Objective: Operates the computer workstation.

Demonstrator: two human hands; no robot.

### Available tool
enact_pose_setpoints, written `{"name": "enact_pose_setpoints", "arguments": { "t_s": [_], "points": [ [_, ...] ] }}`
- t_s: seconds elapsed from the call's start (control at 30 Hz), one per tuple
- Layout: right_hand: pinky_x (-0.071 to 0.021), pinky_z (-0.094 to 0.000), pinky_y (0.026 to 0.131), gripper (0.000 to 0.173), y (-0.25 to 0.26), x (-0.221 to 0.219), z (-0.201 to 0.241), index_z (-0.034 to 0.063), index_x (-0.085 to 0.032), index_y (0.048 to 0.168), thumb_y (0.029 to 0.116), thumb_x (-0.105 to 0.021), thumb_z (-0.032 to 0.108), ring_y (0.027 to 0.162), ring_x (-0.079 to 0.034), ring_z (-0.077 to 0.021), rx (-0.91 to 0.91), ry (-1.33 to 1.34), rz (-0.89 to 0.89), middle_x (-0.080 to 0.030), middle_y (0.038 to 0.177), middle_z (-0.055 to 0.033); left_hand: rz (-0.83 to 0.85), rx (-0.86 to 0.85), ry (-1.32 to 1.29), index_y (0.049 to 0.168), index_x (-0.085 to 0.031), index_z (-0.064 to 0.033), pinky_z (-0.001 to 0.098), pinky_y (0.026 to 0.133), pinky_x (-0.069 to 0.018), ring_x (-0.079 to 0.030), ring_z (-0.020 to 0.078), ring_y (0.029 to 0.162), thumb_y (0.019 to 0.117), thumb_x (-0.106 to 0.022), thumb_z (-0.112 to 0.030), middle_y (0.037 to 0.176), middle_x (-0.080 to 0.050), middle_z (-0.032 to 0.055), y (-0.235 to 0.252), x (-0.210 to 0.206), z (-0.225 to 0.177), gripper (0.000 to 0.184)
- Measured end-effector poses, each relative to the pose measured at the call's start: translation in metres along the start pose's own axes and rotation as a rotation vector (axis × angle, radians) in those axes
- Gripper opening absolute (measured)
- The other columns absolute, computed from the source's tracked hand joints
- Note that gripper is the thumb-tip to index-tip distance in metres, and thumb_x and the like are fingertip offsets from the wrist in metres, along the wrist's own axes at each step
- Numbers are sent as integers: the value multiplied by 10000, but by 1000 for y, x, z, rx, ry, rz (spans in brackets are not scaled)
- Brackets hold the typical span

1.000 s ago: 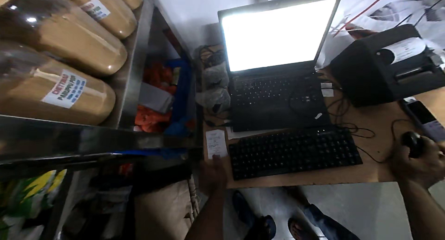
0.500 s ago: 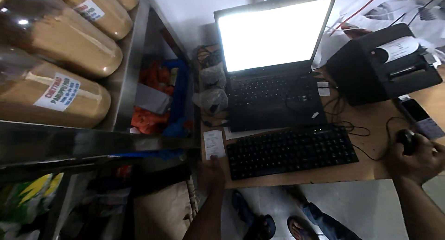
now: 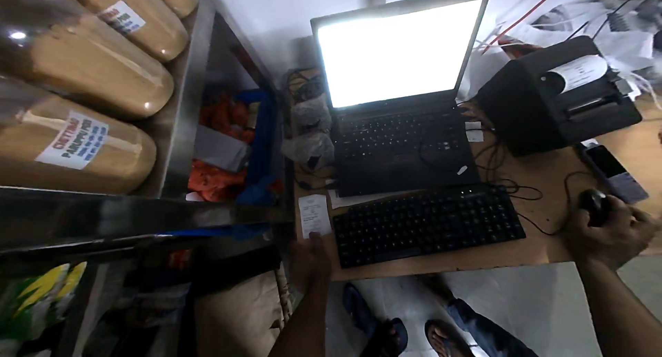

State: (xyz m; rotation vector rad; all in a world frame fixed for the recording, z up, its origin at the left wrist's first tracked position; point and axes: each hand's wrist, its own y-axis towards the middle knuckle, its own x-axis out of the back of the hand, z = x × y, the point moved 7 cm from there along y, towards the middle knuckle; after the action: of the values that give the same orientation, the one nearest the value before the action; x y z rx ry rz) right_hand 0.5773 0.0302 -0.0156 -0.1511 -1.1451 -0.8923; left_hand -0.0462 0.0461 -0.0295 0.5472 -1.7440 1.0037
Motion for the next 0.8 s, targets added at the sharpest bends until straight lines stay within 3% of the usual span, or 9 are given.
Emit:
{"name": "enact_pose_setpoints", "arguments": {
  "t_s": [0.1,0.2,0.4,0.57,0.8],
  "points": [
    [-332,-652,1125,564,-1,2,4,-3,-542,1433,955,-563,295,1378,-403,-559,6,5,5,-429,1471,-375,8,11,18,1479,-501,-66,582,934,-534,-685,347,1147,1049,-429,-584,1260,-696,184,0,1,1,677],
    [-332,-654,1134,576,0,1,2,8,-542,1438,952,-578,315,1386,-404,-552,3,1,9,-432,1482,-362,31,-34,-4,1498,-475,-28,593,996,-509,-651,370,1208,1070,-418,-532,1323,-656,220,1,-1,-2,664],
    [-342,-666,1108,561,0,1,1,11,-560,1423,943,-566,301,1366,-420,-554,7,-1,-18,-448,1465,-359,-8,-35,-64,1477,-497,-35,599,976,-519,-662,373,1188,1054,-472,-525,1284,-675,220,3,-2,-1,647],
    [-320,-670,1127,549,1,0,0,3,-554,1421,963,-558,307,1377,-409,-556,-8,-10,-18,-446,1467,-362,1,-16,-17,1473,-507,-33,599,991,-508,-650,376,1213,1057,-437,-553,1306,-666,222,0,-1,-1,669],
    [-357,-725,1066,523,1,-1,-6,34,-567,1421,971,-559,300,1344,-439,-567,-85,-25,-7,-449,1472,-349,-17,-79,38,1495,-458,18,592,997,-520,-659,397,1194,1068,-404,-545,1319,-649,256,1,-5,-2,709]
  ]
}}
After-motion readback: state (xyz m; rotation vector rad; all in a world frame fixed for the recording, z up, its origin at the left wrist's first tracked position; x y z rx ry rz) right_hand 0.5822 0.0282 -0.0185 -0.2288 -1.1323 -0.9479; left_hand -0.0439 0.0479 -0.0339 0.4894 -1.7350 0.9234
